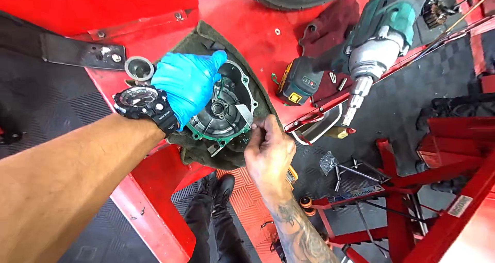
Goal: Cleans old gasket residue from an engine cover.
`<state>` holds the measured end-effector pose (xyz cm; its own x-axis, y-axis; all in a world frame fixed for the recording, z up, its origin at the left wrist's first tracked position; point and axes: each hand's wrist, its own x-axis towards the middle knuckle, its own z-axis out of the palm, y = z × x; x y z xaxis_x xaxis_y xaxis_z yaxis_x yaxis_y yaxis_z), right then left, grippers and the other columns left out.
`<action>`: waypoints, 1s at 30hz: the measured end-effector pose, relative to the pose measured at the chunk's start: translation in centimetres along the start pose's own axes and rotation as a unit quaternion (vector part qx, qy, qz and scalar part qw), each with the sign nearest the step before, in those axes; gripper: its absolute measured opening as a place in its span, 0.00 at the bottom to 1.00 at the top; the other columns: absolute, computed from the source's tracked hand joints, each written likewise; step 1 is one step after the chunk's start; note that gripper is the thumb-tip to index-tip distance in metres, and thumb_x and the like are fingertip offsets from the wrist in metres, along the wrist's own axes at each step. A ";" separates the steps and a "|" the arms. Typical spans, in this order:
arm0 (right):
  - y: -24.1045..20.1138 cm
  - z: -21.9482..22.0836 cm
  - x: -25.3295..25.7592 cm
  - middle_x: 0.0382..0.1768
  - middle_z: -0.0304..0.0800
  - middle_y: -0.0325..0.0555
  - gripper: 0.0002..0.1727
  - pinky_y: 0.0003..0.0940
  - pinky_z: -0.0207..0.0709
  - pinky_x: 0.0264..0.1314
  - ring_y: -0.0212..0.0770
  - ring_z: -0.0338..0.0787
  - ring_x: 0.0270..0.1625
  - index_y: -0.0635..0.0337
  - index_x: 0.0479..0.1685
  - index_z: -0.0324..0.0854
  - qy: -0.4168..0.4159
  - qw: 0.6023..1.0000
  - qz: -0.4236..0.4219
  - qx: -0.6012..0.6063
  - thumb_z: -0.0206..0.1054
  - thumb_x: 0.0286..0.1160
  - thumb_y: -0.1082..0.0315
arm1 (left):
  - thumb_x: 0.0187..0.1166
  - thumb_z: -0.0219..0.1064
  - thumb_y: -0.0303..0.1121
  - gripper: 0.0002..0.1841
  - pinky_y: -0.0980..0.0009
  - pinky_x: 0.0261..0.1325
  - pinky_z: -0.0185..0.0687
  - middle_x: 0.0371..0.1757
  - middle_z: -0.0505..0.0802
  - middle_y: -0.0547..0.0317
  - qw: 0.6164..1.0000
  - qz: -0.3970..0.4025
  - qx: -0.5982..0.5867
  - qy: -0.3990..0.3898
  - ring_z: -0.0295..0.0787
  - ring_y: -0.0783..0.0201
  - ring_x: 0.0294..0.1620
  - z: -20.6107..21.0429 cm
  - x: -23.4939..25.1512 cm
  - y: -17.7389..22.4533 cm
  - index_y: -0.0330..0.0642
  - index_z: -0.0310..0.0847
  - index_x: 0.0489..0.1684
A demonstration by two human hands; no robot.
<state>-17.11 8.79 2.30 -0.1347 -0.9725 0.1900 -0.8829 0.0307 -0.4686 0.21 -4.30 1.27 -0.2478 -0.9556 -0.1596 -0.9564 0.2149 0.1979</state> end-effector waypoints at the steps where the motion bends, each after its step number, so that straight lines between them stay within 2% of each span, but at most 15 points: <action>1: -0.3 0.2 -0.7 0.27 0.88 0.34 0.04 0.37 0.77 0.23 0.34 0.87 0.27 0.50 0.39 0.85 -0.001 1.000 -0.002 0.004 0.65 0.78 0.68 | 0.93 0.52 0.43 0.22 0.32 0.44 0.81 0.54 0.94 0.41 1.000 0.001 0.000 -0.003 0.92 0.31 0.49 0.0 0.0 -0.1 0.64 0.70 0.85; 4: -0.4 0.6 -2.2 0.27 0.88 0.35 0.05 0.35 0.79 0.23 0.35 0.88 0.27 0.51 0.38 0.87 0.006 1.000 -0.010 0.009 0.66 0.75 0.69 | 0.93 0.52 0.44 0.22 0.34 0.44 0.82 0.54 0.93 0.42 1.000 -0.001 0.003 -0.006 0.92 0.32 0.49 0.1 0.1 -0.3 0.64 0.69 0.85; 7: -0.7 0.6 -1.5 0.29 0.88 0.36 0.04 0.37 0.77 0.23 0.36 0.87 0.28 0.50 0.41 0.85 0.004 1.000 0.017 0.003 0.64 0.81 0.66 | 0.93 0.51 0.43 0.22 0.34 0.44 0.81 0.54 0.93 0.43 1.000 -0.004 0.002 -0.011 0.92 0.32 0.48 0.1 0.0 -0.1 0.64 0.69 0.85; 11: -0.9 0.7 -2.6 0.26 0.88 0.34 0.05 0.35 0.79 0.23 0.34 0.87 0.26 0.50 0.37 0.88 0.016 1.000 0.007 -0.002 0.66 0.75 0.68 | 0.93 0.52 0.43 0.22 0.35 0.41 0.82 0.52 0.94 0.43 1.000 0.005 0.007 -0.002 0.92 0.33 0.45 0.1 0.0 0.0 0.63 0.70 0.85; 14: -1.1 0.5 -1.3 0.29 0.89 0.35 0.05 0.37 0.77 0.23 0.35 0.88 0.28 0.50 0.40 0.85 0.011 0.999 0.028 -0.021 0.63 0.81 0.66 | 0.92 0.53 0.43 0.22 0.35 0.42 0.82 0.54 0.94 0.44 1.000 0.009 0.004 -0.002 0.92 0.34 0.46 0.2 -0.1 -0.2 0.63 0.70 0.84; 18: -1.4 0.5 -2.8 0.25 0.88 0.31 0.04 0.34 0.79 0.22 0.31 0.87 0.25 0.49 0.37 0.87 -0.002 0.999 0.035 0.021 0.66 0.74 0.67 | 0.93 0.52 0.44 0.23 0.35 0.42 0.82 0.55 0.94 0.45 1.000 0.002 0.001 -0.007 0.92 0.34 0.46 0.3 0.2 -0.2 0.66 0.68 0.86; 21: -1.5 0.2 -2.0 0.27 0.89 0.32 0.04 0.37 0.79 0.22 0.32 0.88 0.26 0.48 0.40 0.86 -0.016 0.997 0.069 0.020 0.66 0.80 0.65 | 0.93 0.51 0.44 0.22 0.34 0.42 0.82 0.55 0.94 0.44 1.000 0.002 0.001 -0.010 0.92 0.33 0.47 0.3 0.1 -0.3 0.65 0.69 0.85; 24: -2.4 0.6 -4.1 0.25 0.88 0.29 0.03 0.32 0.80 0.23 0.29 0.87 0.26 0.48 0.36 0.87 -0.007 0.998 0.053 0.028 0.67 0.74 0.67 | 0.93 0.52 0.43 0.22 0.35 0.42 0.82 0.55 0.94 0.45 1.000 0.001 0.001 -0.009 0.92 0.34 0.46 0.2 0.2 -0.2 0.64 0.69 0.85; 28: -2.8 0.6 -3.3 0.24 0.86 0.32 0.03 0.34 0.77 0.21 0.31 0.85 0.24 0.50 0.37 0.85 -0.012 0.998 0.065 0.023 0.66 0.78 0.67 | 0.93 0.51 0.43 0.23 0.35 0.42 0.82 0.55 0.93 0.43 1.000 0.000 0.001 -0.020 0.92 0.33 0.46 0.0 0.0 -0.1 0.64 0.68 0.86; 30: -3.2 0.9 -3.8 0.24 0.87 0.31 0.03 0.33 0.78 0.22 0.30 0.86 0.25 0.50 0.36 0.86 -0.014 0.999 0.046 0.025 0.66 0.73 0.67 | 0.93 0.52 0.43 0.23 0.35 0.42 0.82 0.55 0.94 0.44 1.000 0.000 0.001 -0.019 0.92 0.33 0.46 -0.1 0.2 -0.1 0.65 0.68 0.86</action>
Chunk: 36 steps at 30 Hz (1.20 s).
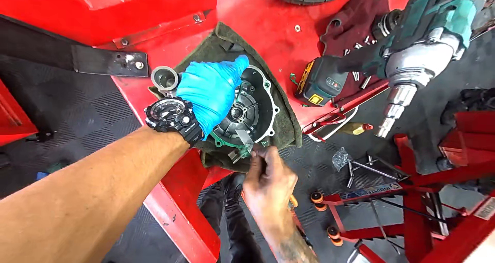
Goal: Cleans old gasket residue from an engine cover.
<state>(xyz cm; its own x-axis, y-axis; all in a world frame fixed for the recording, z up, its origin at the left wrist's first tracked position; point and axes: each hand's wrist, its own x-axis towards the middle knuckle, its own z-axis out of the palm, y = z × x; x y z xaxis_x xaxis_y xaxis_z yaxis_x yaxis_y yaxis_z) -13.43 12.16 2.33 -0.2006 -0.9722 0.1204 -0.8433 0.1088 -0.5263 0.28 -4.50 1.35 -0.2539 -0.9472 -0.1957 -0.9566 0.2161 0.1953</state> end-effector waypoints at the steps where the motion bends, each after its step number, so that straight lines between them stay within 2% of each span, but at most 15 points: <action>1: 0.1 0.0 0.0 0.26 0.88 0.31 0.03 0.32 0.80 0.23 0.30 0.87 0.26 0.50 0.37 0.87 -0.002 1.000 -0.002 0.004 0.67 0.74 0.68 | 0.93 0.51 0.43 0.23 0.35 0.42 0.82 0.56 0.93 0.44 1.000 -0.001 0.002 -0.002 0.92 0.33 0.46 0.0 0.0 0.1 0.65 0.68 0.86; 5: -0.2 0.0 0.1 0.28 0.89 0.29 0.03 0.33 0.82 0.24 0.28 0.88 0.28 0.48 0.40 0.85 0.005 0.998 0.049 0.025 0.66 0.78 0.68 | 0.93 0.52 0.43 0.23 0.35 0.41 0.82 0.55 0.93 0.43 1.000 0.005 0.003 0.002 0.92 0.33 0.45 0.2 -0.2 0.1 0.63 0.68 0.86; 8: -0.5 0.7 -1.6 0.27 0.91 0.28 0.03 0.27 0.85 0.26 0.24 0.88 0.26 0.49 0.39 0.87 0.013 0.990 0.080 0.117 0.70 0.75 0.69 | 0.93 0.51 0.44 0.23 0.35 0.42 0.82 0.57 0.93 0.44 1.000 0.008 -0.001 -0.012 0.92 0.33 0.47 0.0 -0.1 0.0 0.63 0.66 0.87; 11: 0.4 0.1 -1.5 0.28 0.93 0.30 0.04 0.28 0.88 0.26 0.27 0.90 0.26 0.50 0.44 0.87 -0.019 0.972 0.117 0.205 0.71 0.76 0.70 | 0.93 0.52 0.44 0.23 0.35 0.42 0.82 0.56 0.93 0.45 1.000 0.008 -0.002 -0.004 0.92 0.34 0.47 0.1 -0.2 -0.2 0.63 0.67 0.86; 14: 2.3 -1.1 0.2 0.31 0.93 0.28 0.05 0.28 0.87 0.29 0.24 0.90 0.29 0.49 0.48 0.87 -0.016 0.992 0.072 0.103 0.70 0.78 0.66 | 0.93 0.51 0.45 0.23 0.34 0.43 0.82 0.56 0.94 0.45 1.000 -0.001 0.000 -0.002 0.92 0.33 0.47 0.1 0.0 -0.1 0.66 0.68 0.86; 16: 3.4 -1.9 2.4 0.33 0.93 0.30 0.06 0.31 0.86 0.30 0.26 0.90 0.30 0.50 0.49 0.88 -0.025 0.998 0.033 0.048 0.70 0.80 0.64 | 0.93 0.51 0.45 0.23 0.34 0.42 0.82 0.54 0.94 0.44 1.000 0.005 0.001 0.001 0.92 0.33 0.46 0.3 0.0 -0.2 0.65 0.68 0.86; 18: 4.0 -2.3 4.8 0.33 0.92 0.32 0.06 0.34 0.83 0.28 0.29 0.89 0.29 0.50 0.49 0.87 -0.050 0.998 -0.012 0.029 0.69 0.81 0.63 | 0.93 0.51 0.44 0.22 0.34 0.40 0.82 0.53 0.94 0.44 1.000 0.013 0.004 0.013 0.92 0.33 0.45 0.4 -0.2 -0.3 0.64 0.68 0.85; 21: 4.8 -2.0 6.7 0.35 0.93 0.29 0.05 0.32 0.85 0.36 0.26 0.90 0.35 0.49 0.47 0.89 -0.062 0.996 -0.066 0.027 0.69 0.78 0.64 | 0.93 0.51 0.44 0.22 0.34 0.39 0.81 0.50 0.94 0.42 1.000 0.003 0.010 0.024 0.92 0.32 0.45 0.4 -0.1 -0.2 0.65 0.70 0.84; 22: 4.8 -2.1 6.3 0.35 0.94 0.30 0.05 0.32 0.85 0.36 0.26 0.91 0.35 0.49 0.47 0.89 -0.062 0.995 -0.074 0.024 0.69 0.78 0.65 | 0.93 0.50 0.44 0.21 0.34 0.39 0.80 0.49 0.94 0.41 1.000 0.002 0.011 0.025 0.92 0.32 0.45 0.4 -0.3 -0.1 0.65 0.70 0.83; 25: 4.6 -2.3 4.5 0.32 0.91 0.33 0.05 0.32 0.80 0.29 0.29 0.88 0.30 0.51 0.48 0.88 -0.043 0.995 -0.086 0.001 0.69 0.80 0.65 | 0.93 0.49 0.44 0.20 0.34 0.37 0.78 0.47 0.93 0.39 0.999 -0.002 0.017 0.039 0.91 0.30 0.42 0.5 -0.3 0.1 0.63 0.71 0.82; 29: 4.4 -1.5 5.5 0.30 0.92 0.32 0.04 0.32 0.81 0.30 0.29 0.89 0.31 0.51 0.43 0.88 -0.016 0.996 -0.089 -0.003 0.69 0.77 0.66 | 0.93 0.49 0.45 0.21 0.32 0.40 0.78 0.48 0.93 0.38 1.000 -0.010 0.022 0.021 0.90 0.29 0.45 0.3 -0.2 0.2 0.65 0.70 0.82; 33: 4.6 -2.1 4.9 0.29 0.90 0.33 0.05 0.33 0.78 0.26 0.30 0.87 0.28 0.51 0.47 0.87 -0.035 0.996 -0.084 -0.005 0.69 0.81 0.64 | 0.93 0.49 0.45 0.21 0.32 0.40 0.78 0.47 0.93 0.38 1.000 -0.011 0.023 0.012 0.90 0.28 0.45 0.2 -0.2 0.2 0.66 0.69 0.83; 36: 4.9 -1.7 6.1 0.29 0.91 0.32 0.04 0.31 0.79 0.29 0.29 0.88 0.29 0.51 0.43 0.88 -0.023 0.994 -0.104 -0.005 0.69 0.77 0.66 | 0.93 0.50 0.44 0.20 0.32 0.41 0.78 0.50 0.93 0.38 1.000 -0.006 0.023 0.008 0.91 0.29 0.47 0.0 0.1 0.2 0.64 0.69 0.81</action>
<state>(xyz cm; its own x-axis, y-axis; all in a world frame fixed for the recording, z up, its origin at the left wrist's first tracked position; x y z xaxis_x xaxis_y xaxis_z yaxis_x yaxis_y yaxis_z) -19.62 7.10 1.95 0.0007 -0.9825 0.1865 -0.8688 -0.0929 -0.4864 0.08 -4.51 1.41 -0.2414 -0.9531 -0.1824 -0.9650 0.2160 0.1484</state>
